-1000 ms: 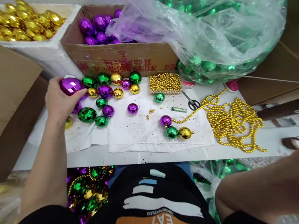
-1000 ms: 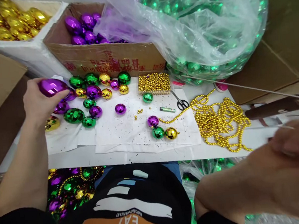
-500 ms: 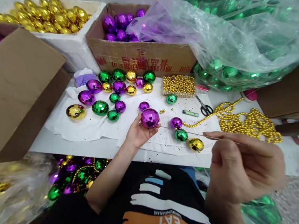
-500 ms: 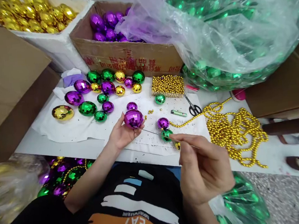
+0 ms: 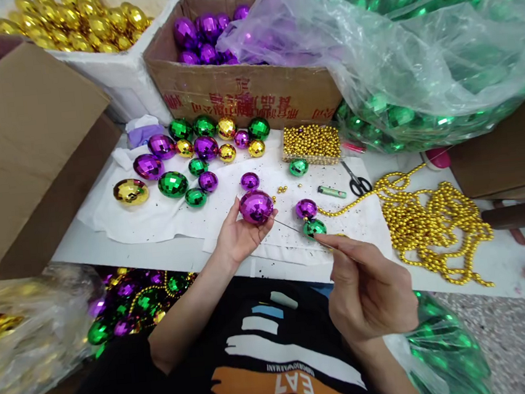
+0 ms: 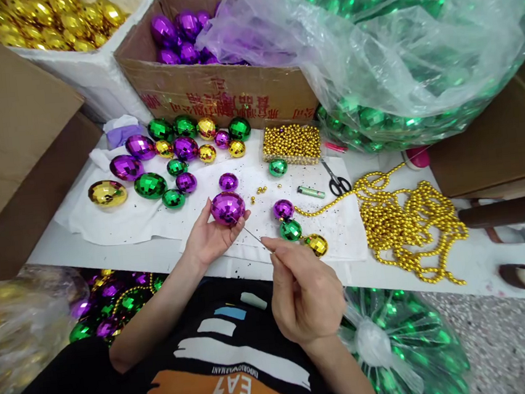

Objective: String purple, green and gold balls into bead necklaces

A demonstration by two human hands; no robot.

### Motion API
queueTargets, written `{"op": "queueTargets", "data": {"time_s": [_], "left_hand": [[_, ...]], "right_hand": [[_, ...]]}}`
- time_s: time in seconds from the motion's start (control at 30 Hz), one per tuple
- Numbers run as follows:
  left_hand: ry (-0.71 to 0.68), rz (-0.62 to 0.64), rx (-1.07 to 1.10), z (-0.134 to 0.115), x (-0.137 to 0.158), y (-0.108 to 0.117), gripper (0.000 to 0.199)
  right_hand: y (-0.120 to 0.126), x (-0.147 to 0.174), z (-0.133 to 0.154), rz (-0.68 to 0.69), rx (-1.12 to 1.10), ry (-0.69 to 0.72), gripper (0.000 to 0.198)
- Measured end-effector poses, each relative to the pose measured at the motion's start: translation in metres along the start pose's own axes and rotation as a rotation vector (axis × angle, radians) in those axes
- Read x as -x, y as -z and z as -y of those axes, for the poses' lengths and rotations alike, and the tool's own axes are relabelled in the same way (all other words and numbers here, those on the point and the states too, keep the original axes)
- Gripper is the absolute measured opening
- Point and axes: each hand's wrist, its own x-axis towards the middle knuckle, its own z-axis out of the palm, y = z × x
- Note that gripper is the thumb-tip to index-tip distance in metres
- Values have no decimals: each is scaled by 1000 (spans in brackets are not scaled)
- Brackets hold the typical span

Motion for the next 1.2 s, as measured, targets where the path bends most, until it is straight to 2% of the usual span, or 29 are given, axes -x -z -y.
{"op": "queueTargets", "data": {"time_s": [0.2, 0.37, 0.53, 0.67, 0.77, 0.93, 1.2], "left_hand": [[0, -55, 23, 3, 4, -1, 64], [2, -67, 15, 4, 4, 3, 67], [-4, -66, 14, 5, 2, 7, 64], [25, -74, 28, 7, 3, 6, 63], [42, -97, 36, 8, 4, 6, 67], [32, -107, 22, 6, 7, 7, 70], [-9, -117, -7, 0, 12, 16, 65]], "right_hand": [[-9, -2, 4, -44, -103, 54, 30], [-14, -5, 5, 2, 19, 99, 25], [-18, -5, 6, -14, 66, 162, 25], [-17, -7, 9, 65, 71, 191, 23], [-12, -6, 10, 97, 7, 177, 22], [-5, 1, 7, 38, -45, 112, 24], [-9, 1, 4, 10, -94, 95, 32]]}}
